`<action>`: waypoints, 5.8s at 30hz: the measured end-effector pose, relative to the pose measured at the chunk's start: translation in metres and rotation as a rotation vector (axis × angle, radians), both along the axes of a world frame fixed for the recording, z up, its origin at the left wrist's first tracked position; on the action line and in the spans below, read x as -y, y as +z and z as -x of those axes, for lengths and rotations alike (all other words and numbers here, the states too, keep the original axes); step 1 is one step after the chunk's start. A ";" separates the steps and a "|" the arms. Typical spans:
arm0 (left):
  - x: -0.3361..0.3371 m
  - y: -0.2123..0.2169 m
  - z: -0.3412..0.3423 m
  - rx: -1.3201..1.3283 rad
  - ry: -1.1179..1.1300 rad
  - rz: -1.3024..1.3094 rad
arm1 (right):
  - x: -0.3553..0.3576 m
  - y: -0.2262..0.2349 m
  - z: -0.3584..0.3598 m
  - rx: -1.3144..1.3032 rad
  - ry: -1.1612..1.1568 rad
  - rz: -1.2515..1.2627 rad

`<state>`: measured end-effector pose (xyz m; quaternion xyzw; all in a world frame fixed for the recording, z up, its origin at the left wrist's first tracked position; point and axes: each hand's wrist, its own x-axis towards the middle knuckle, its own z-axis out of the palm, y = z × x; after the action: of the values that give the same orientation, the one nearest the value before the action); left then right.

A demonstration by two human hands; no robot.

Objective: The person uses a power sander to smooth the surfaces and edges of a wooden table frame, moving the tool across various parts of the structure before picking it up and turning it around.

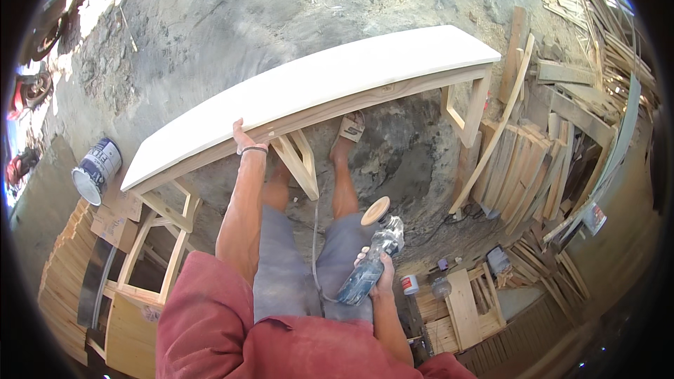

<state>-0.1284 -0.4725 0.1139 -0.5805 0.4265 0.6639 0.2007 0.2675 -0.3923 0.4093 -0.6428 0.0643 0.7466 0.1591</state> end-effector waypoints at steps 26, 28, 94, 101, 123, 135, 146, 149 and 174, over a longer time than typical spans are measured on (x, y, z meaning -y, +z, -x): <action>0.038 0.109 -0.105 -0.509 -0.069 -0.070 | -0.136 0.062 -0.037 -0.191 0.159 -0.049; 0.036 0.103 -0.120 -0.565 -0.037 -0.176 | -0.148 0.061 -0.043 -0.176 0.264 -0.087; 0.981 0.374 -0.485 0.164 -0.176 1.266 | 0.261 0.033 0.077 0.201 2.145 -0.707; 0.987 0.330 -0.491 0.163 -0.229 1.304 | 0.293 0.040 0.035 0.069 1.946 -0.753; 0.974 0.327 -0.488 0.141 -0.430 1.618 | 0.329 0.023 -0.249 0.283 1.869 -0.946; 0.699 0.266 -0.365 -0.402 -0.975 1.320 | 0.185 -0.018 -0.316 0.826 1.959 -0.457; 0.405 0.099 -0.285 0.373 -0.194 -0.015 | -0.046 -0.072 0.115 0.583 1.869 -1.233; 0.349 0.065 -0.281 0.333 -0.025 -0.116 | -0.088 -0.130 0.182 0.460 2.166 -1.352; 0.202 0.133 -0.234 0.141 -0.185 -0.099 | -0.203 -0.160 0.229 -0.220 2.600 -0.105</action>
<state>0.1061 -0.6750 0.2466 -0.5732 0.4298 0.6203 0.3193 0.0385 -0.1896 0.2493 -0.1633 -0.6168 0.4032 -0.6560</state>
